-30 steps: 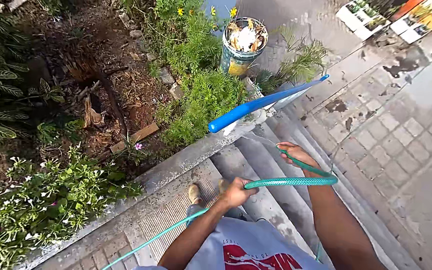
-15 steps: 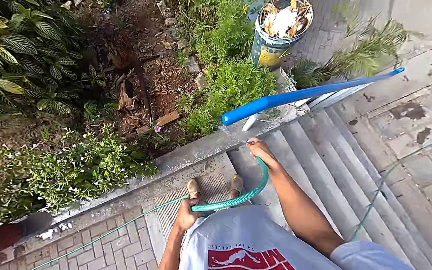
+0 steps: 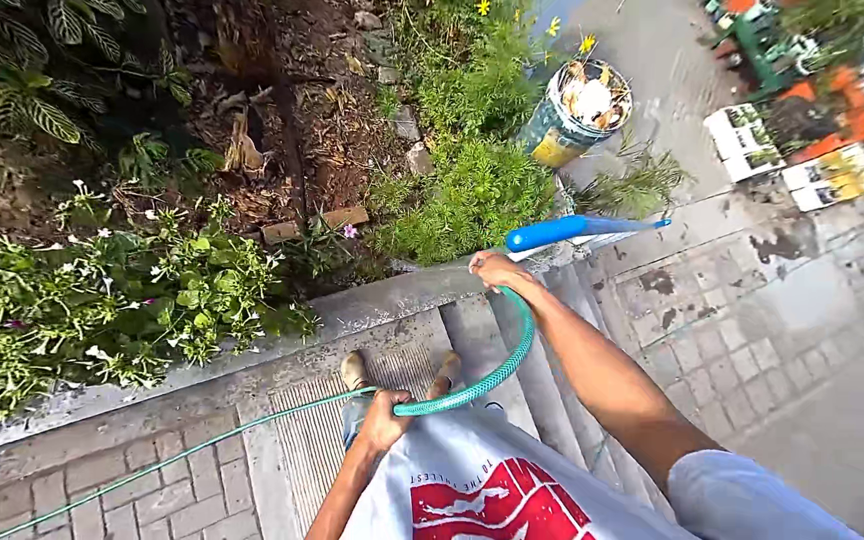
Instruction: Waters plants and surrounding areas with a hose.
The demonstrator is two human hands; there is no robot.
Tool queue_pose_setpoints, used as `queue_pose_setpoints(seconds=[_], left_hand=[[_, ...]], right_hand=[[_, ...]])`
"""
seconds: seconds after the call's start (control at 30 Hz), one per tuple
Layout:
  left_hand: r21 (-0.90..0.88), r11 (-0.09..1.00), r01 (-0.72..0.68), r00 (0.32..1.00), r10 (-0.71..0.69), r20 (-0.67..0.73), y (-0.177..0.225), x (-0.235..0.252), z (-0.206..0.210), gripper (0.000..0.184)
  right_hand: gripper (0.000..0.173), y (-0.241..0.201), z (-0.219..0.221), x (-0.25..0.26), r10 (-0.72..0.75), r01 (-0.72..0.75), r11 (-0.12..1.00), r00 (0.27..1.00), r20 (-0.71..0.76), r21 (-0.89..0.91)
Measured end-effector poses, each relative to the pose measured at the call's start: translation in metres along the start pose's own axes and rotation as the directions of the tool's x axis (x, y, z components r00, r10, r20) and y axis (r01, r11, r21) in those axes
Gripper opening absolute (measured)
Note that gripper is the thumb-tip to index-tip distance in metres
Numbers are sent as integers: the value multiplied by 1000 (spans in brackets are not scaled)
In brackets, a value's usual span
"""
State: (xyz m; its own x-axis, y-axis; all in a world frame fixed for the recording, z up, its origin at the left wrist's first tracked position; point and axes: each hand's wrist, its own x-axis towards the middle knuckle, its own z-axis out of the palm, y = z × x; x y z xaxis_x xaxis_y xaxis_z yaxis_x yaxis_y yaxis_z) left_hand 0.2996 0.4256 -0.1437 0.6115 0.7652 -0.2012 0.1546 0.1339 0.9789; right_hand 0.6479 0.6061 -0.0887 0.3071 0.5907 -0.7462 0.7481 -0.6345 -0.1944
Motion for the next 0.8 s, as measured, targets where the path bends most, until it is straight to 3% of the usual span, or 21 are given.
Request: queue_pose_setpoints(seconds=[0.23, 0.5, 0.8], left_hand=[[-24, 1000, -4, 999, 5, 51, -7, 0, -47, 30], [-18, 1000, -20, 995, 22, 92, -14, -3, -73, 27], [-27, 999, -31, 997, 32, 73, -26, -9, -90, 32]], right_hand=[[32, -42, 1, -14, 124, -127, 991, 990, -74, -35], [34, -64, 2, -18, 144, -153, 981, 986, -86, -115], [29, -107, 29, -14, 45, -45, 999, 999, 10, -20]])
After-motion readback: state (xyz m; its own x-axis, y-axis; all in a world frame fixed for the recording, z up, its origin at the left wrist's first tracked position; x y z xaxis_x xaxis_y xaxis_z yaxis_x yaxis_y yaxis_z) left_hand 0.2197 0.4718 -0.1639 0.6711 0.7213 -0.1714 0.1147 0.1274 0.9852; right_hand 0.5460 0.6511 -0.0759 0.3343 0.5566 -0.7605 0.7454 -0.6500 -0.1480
